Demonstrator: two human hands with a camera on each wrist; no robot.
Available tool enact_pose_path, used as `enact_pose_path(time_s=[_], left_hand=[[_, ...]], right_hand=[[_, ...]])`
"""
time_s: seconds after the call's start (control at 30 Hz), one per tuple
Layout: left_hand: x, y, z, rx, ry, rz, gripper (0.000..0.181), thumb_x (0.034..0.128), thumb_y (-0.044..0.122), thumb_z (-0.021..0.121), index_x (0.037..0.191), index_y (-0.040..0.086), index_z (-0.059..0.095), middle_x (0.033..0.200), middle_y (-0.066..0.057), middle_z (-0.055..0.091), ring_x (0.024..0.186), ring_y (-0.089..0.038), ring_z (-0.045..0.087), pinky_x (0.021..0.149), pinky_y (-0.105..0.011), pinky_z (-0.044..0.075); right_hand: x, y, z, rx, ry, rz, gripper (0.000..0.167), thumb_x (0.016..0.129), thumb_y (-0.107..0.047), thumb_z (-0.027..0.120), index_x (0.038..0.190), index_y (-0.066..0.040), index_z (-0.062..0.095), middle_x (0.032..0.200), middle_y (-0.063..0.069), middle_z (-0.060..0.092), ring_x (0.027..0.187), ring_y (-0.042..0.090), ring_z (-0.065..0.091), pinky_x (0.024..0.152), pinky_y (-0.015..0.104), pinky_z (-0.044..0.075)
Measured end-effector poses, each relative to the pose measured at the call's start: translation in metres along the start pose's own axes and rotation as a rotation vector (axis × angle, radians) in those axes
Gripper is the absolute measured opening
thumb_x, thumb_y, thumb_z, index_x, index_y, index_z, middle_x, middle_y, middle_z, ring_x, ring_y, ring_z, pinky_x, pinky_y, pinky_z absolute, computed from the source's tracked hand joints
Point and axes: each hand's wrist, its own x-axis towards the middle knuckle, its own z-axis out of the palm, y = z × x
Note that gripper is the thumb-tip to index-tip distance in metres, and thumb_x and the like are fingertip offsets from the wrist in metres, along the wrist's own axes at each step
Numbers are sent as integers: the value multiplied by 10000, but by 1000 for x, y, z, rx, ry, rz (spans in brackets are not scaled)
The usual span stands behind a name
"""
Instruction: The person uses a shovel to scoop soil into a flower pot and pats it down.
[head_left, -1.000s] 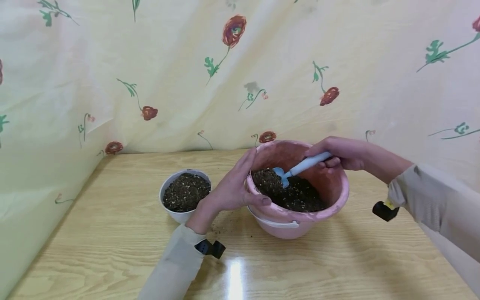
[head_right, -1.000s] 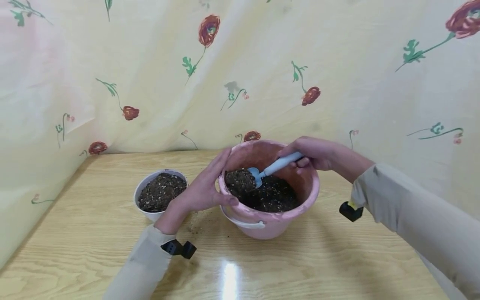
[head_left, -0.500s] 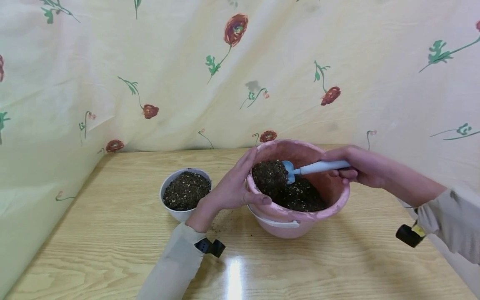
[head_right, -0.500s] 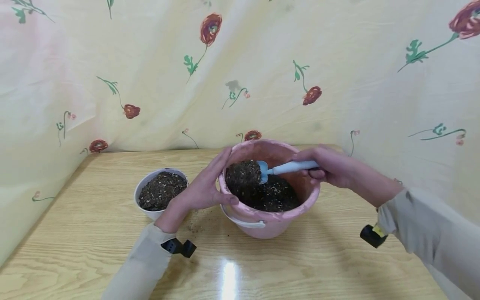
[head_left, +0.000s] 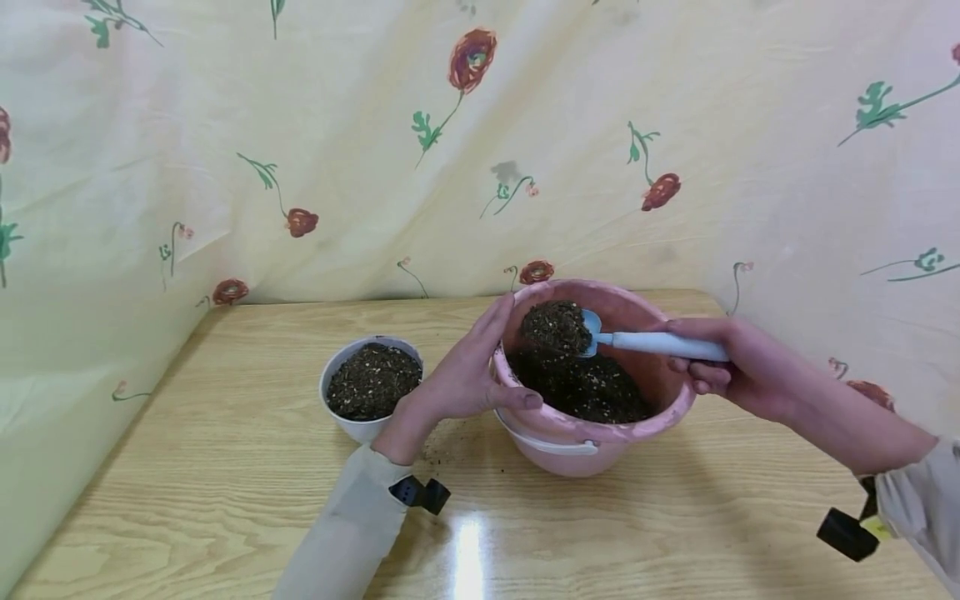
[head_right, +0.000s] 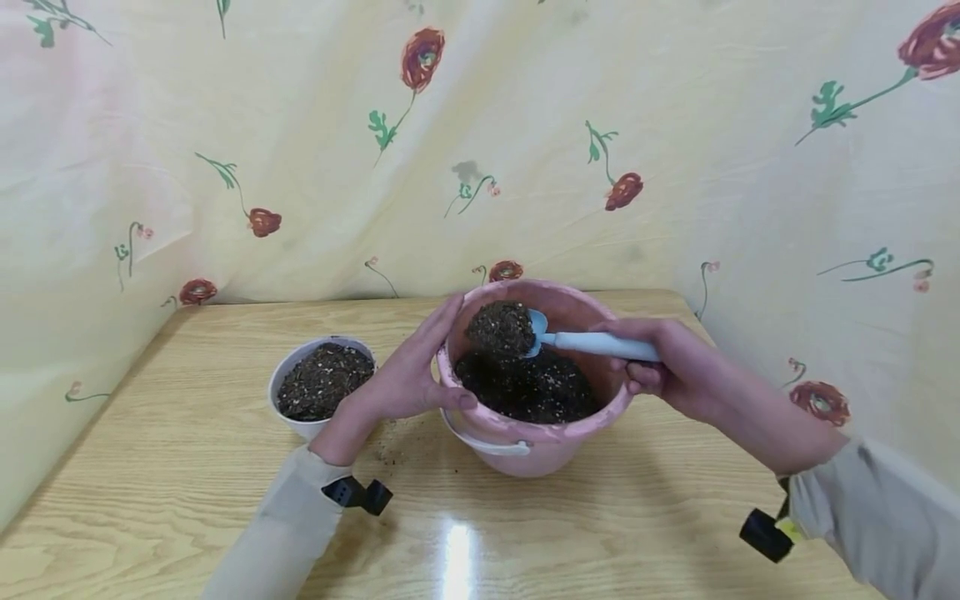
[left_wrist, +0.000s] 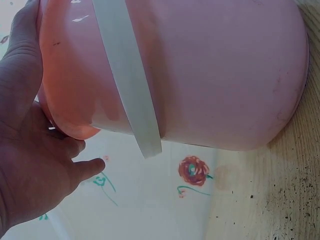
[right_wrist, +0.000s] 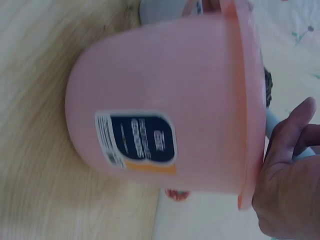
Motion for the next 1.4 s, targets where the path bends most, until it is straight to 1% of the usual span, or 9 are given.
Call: enact_pose_path(time_s=[0.1,0.2,0.27,0.37,0.5,0.63,0.8,1.0,1.4], left_hand=[[0,-1,-1,-6,3,3,1280,694,415,857,1520,334,-118,1606,93,-39,1463,-234,105,1143,-493,201],[0,-1,-1,-7,4,-4,1285,689,417,860,1516,345,-121,1605,95,-36,1464,-238,97,1142,-496,198],[0,-2,-1,-1,10,4,1280,692,411,860,1518,346,-116,1606,90,-31,1463,-235,99,1143,-492,195],[1,-3,-1,1,20,42,1276,703,374,861,1526,329,-114,1610,67,-20,1463,-231,105,1145,-490,191],[0,-4,-1,0,22,54,1279,704,366,861,1526,326,-118,1609,65,-20,1463,-229,107,1145,-494,193],[-1,-4,-1,4,12,17,1280,698,405,856,1521,338,-122,1607,88,-33,1463,-232,104,1143,-493,200],[-2,-2,-2,5,9,-27,1290,679,440,859,1520,347,-115,1605,102,-38,1463,-242,101,1141,-488,201],[-2,-1,-1,8,6,-53,1281,676,469,853,1525,345,-98,1600,128,-56,1466,-206,78,1151,-455,182],[0,-1,1,3,3,-28,1253,703,441,845,1530,327,-90,1605,100,-33,1465,-196,82,1151,-455,185]], right_hand=[[-6,5,5,84,39,-6,334,1058,-182,346,1061,-73,662,765,57,622,485,119,342,600,225,479],[-11,10,10,181,91,-1,316,1055,-175,368,1060,-70,667,797,92,655,534,109,512,645,255,536],[-14,14,13,237,108,-2,313,1055,-173,372,1053,-61,665,838,126,691,636,140,645,687,277,564],[-19,17,17,312,110,-18,318,1056,-152,367,1064,-42,665,902,179,709,783,218,714,757,309,568],[-21,19,23,383,98,-51,328,1055,-128,357,1074,-19,666,963,200,702,880,264,711,801,305,554],[-22,20,30,426,92,-74,337,1053,-122,362,1077,-14,680,996,195,693,911,273,706,814,291,546],[-24,20,40,428,80,-83,325,1051,-117,373,1072,-8,679,990,204,688,926,271,702,828,281,537],[-25,21,52,459,50,-86,333,1053,-117,363,1116,7,665,1061,213,681,982,279,686,874,291,518],[-35,32,69,586,-12,-113,357,1064,-107,286,1234,16,575,1193,262,598,1130,329,612,982,320,447]])
